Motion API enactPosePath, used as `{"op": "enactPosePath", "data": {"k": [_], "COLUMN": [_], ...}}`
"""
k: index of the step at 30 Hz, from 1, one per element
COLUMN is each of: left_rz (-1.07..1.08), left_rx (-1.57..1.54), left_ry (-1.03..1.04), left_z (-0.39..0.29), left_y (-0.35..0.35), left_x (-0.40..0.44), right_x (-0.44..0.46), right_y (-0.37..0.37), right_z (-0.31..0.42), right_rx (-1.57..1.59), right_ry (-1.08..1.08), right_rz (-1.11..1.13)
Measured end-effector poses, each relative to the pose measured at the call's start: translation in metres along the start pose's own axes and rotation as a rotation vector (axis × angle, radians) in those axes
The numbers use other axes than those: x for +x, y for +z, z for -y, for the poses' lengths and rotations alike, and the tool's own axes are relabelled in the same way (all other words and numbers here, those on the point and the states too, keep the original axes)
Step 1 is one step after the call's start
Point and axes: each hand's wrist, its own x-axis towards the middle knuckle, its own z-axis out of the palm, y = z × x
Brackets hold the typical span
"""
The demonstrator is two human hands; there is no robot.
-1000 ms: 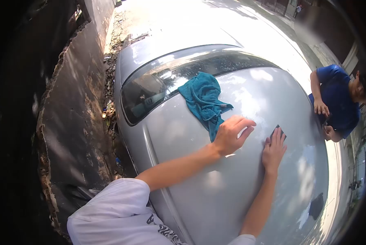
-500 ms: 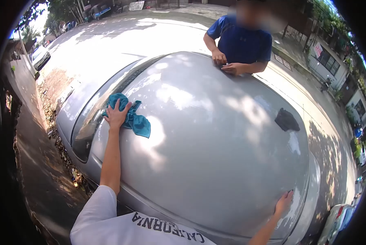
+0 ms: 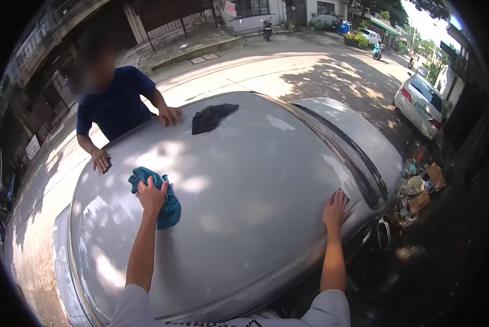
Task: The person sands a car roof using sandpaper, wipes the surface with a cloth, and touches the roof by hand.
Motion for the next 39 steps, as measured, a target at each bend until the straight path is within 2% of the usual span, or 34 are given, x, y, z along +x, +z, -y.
{"op": "enactPosePath", "data": {"k": [1,3,5,7,8,10,13,16,20,22,23,24,27,29,31,32,33,37,38,39], "left_rz": [0.013,-0.067,-0.014,0.13,0.169,0.373,0.544,0.586,0.498,0.462,0.377,0.44,0.315,0.177,0.134,0.126,0.063,-0.245,-0.155,-0.085], "left_rx": [0.055,-0.037,-0.177,-0.318,-0.422,-0.509,-0.564,-0.598,-0.609,-0.513,-0.521,-0.528,-0.471,-0.326,-0.185,-0.175,-0.259,-0.479,-0.567,-0.476], "left_ry": [0.083,0.32,0.538,0.706,0.796,0.841,0.99,0.942,0.74,0.589,0.532,0.432,0.161,0.052,-0.148,-0.251,-0.324,-0.274,-0.252,-0.231], "left_z": [-0.045,-0.128,-0.209,-0.274,-0.298,-0.336,-0.345,-0.309,-0.198,-0.123,-0.079,-0.034,0.1,0.182,0.253,0.256,0.288,0.322,0.305,0.284], "left_y": [0.009,0.03,0.027,0.01,0.015,0.004,-0.019,-0.034,-0.06,-0.08,-0.081,-0.091,-0.119,-0.148,-0.181,-0.213,-0.221,-0.268,-0.277,-0.273], "left_x": [0.0,-0.01,-0.036,-0.077,-0.1,-0.15,-0.209,-0.224,-0.175,-0.146,-0.133,-0.118,-0.09,-0.085,-0.088,-0.095,-0.103,-0.157,-0.167,-0.178], "right_x": [-0.001,-0.007,-0.009,-0.015,-0.017,-0.013,-0.009,0.0,-0.009,-0.013,-0.011,-0.01,-0.009,-0.006,-0.007,-0.006,0.002,0.01,0.014,0.018], "right_y": [-0.003,-0.008,-0.003,-0.008,-0.006,-0.004,0.0,0.009,0.003,-0.001,-0.003,-0.002,0.003,0.004,0.003,0.0,0.011,0.019,0.024,0.029], "right_z": [-0.001,0.001,-0.002,0.002,0.002,0.002,0.0,-0.002,-0.002,0.003,0.001,0.0,-0.005,-0.005,-0.005,-0.003,-0.01,-0.018,-0.021,-0.024], "right_rx": [-0.002,0.056,0.069,0.118,0.12,0.154,0.159,0.169,0.201,0.213,0.207,0.212,0.194,0.16,0.115,0.091,0.077,0.016,0.015,0.012], "right_ry": [0.03,0.032,0.024,0.027,0.034,0.024,0.02,0.036,0.02,0.024,0.021,0.02,0.035,0.005,-0.018,-0.009,-0.015,-0.02,-0.015,-0.006], "right_rz": [0.017,-0.007,-0.054,-0.086,-0.085,-0.113,-0.127,-0.15,-0.128,-0.111,-0.126,-0.121,-0.132,-0.132,-0.108,-0.082,-0.081,-0.056,-0.063,-0.071]}}
